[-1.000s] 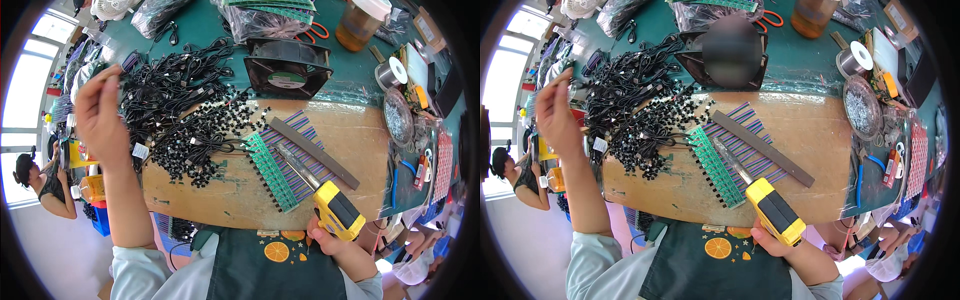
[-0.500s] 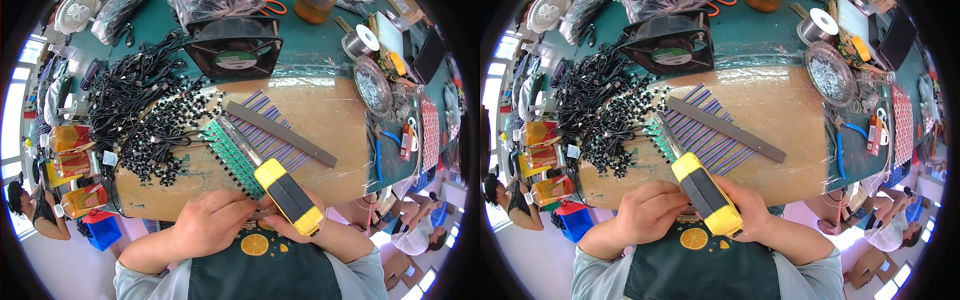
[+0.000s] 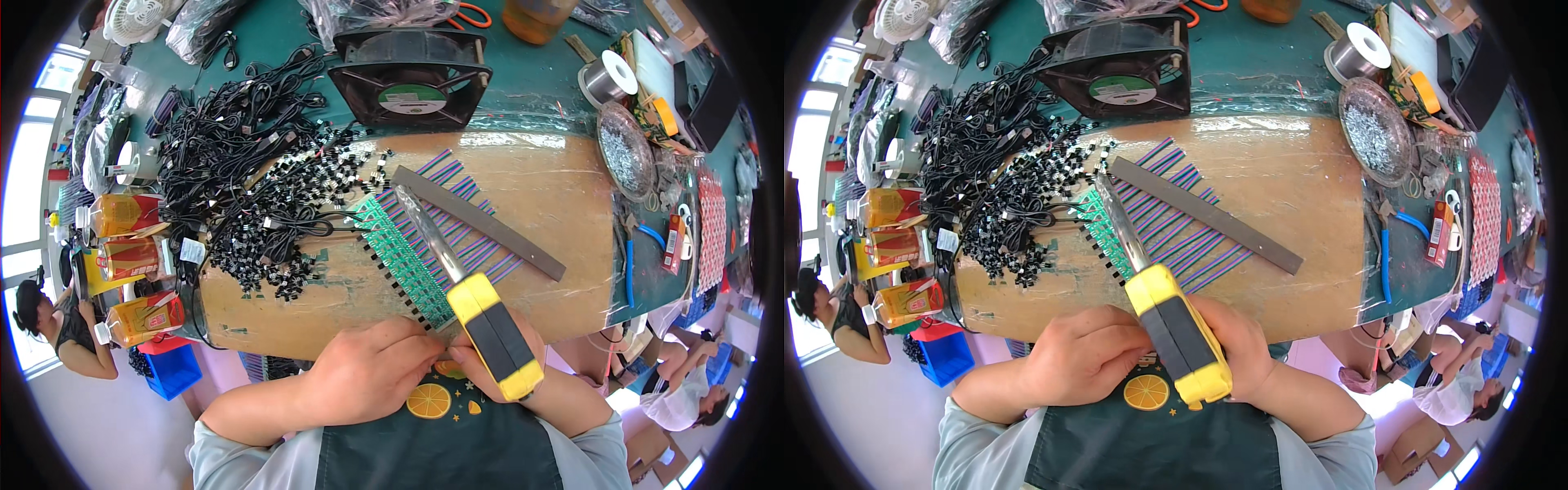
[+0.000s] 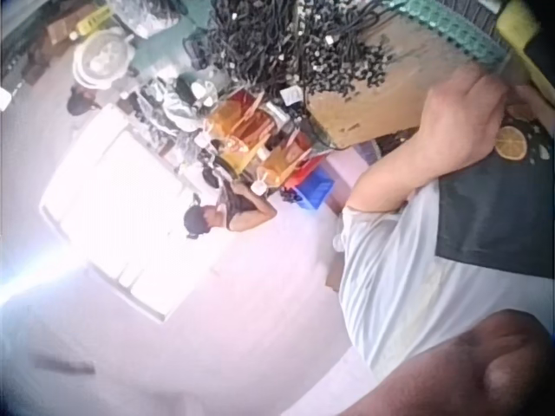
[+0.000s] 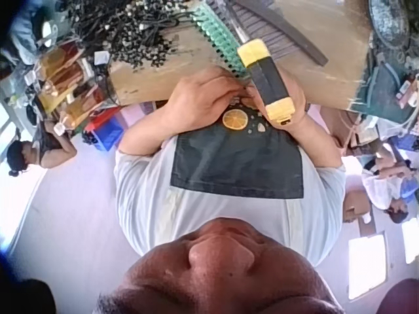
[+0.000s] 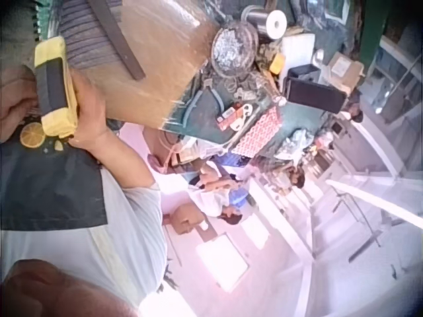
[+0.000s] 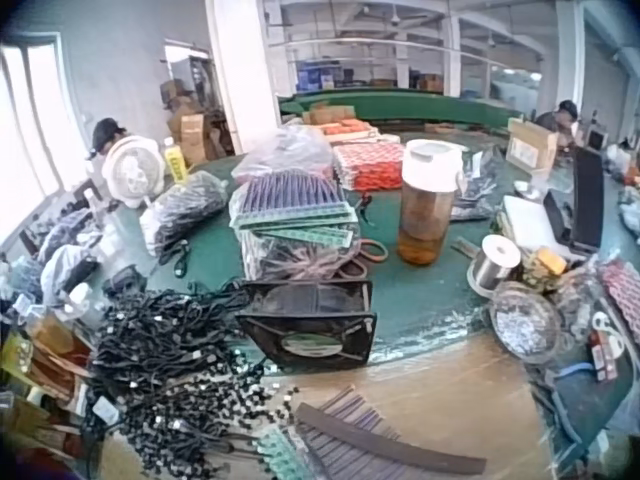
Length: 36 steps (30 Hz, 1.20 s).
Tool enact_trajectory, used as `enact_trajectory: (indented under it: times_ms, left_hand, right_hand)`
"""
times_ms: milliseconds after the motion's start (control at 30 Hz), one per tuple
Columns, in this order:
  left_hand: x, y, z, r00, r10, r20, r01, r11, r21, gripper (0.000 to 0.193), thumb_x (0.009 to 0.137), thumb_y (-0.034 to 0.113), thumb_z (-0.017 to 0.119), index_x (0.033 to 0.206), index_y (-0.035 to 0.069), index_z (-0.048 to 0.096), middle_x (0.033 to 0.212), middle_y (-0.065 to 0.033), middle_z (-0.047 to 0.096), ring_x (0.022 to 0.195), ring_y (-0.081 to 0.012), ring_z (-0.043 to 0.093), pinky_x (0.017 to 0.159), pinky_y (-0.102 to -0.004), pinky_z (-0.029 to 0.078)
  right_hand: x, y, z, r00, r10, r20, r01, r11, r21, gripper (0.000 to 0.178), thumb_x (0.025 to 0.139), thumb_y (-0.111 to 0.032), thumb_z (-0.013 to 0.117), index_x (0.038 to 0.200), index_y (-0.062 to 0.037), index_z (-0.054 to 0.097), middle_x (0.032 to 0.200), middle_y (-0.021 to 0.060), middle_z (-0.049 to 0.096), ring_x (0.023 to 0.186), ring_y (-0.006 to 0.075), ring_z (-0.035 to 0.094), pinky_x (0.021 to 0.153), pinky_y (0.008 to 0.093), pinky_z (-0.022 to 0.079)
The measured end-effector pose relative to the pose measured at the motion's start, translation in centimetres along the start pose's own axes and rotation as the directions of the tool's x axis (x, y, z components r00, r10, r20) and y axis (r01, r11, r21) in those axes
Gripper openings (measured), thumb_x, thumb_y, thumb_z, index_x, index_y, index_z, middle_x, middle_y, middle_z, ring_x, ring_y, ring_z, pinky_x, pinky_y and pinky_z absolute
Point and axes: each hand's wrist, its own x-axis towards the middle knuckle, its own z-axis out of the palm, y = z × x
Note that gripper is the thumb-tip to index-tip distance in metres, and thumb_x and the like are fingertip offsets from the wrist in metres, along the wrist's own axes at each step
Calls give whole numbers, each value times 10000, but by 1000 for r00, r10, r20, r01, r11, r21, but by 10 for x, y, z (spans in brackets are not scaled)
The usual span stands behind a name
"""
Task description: The person assembles wiring harnesses onto a green circuit component strip by soldering the wires with a soldering iron and securing them with a hot glue gun.
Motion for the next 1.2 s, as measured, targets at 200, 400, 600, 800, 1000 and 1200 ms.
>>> enact_trajectory:
  times_ms: [200, 400, 600, 800, 1000, 1200]
  left_hand:
    - [1, -12, -35, 998, -57, -24, 59, 994, 94, 218, 743, -19, 735, 951, 47, 720, 906, -105, 688, 836, -287, 697, 715, -376, 573]
    - [31, -41, -52, 974, 15, -227, 79, 913, 401, 196, 765, -28, 715, 944, 51, 721, 908, -98, 685, 821, -298, 679, 724, -388, 550]
    - [39, -56, -50, 985, 60, -161, 22, 885, 465, 193, 777, -25, 713, 953, 53, 729, 910, -92, 684, 816, -301, 673, 730, -390, 545]
    - [42, -59, -51, 989, 79, -124, -12, 885, 466, 200, 757, -34, 710, 938, 48, 730, 884, -92, 673, 790, -301, 665, 713, -395, 537]
    - [44, -59, -54, 994, 59, -93, -12, 897, 442, 212, 745, -48, 698, 935, 41, 724, 874, -103, 663, 785, -310, 662, 709, -403, 538]
    - [45, -59, -57, 997, 52, -60, -20, 896, 444, 244, 716, -52, 680, 937, 44, 717, 893, -109, 659, 799, -320, 663, 713, -405, 544]
  right_hand:
    - [-21, 17, -2, 969, 6, -249, -47, 986, -161, 266, 794, -106, 789, 1034, -67, 682, 832, 103, 680, 719, 306, 677, 633, 398, 538]
    - [-25, 16, -10, 990, 121, -78, -122, 992, -11, 136, 802, -89, 777, 900, -88, 683, 815, 78, 660, 719, 271, 657, 637, 361, 523]
    - [-33, 24, -7, 986, 159, 51, -166, 967, 191, 241, 823, -109, 776, 1007, -56, 631, 810, 61, 644, 707, 259, 647, 639, 356, 522]
    - [-42, 32, -4, 991, 129, 36, -134, 945, 297, 257, 817, -85, 773, 1025, -39, 629, 828, 80, 633, 704, 264, 639, 629, 357, 513]
    - [-48, 31, -7, 980, 194, 45, -199, 956, 215, 259, 808, -82, 778, 1023, -27, 645, 851, 98, 638, 727, 270, 646, 639, 359, 523]
    - [-45, 27, -6, 978, 206, 7, -205, 969, 136, 235, 815, -101, 777, 1008, -29, 663, 890, 110, 655, 762, 281, 667, 668, 367, 543]
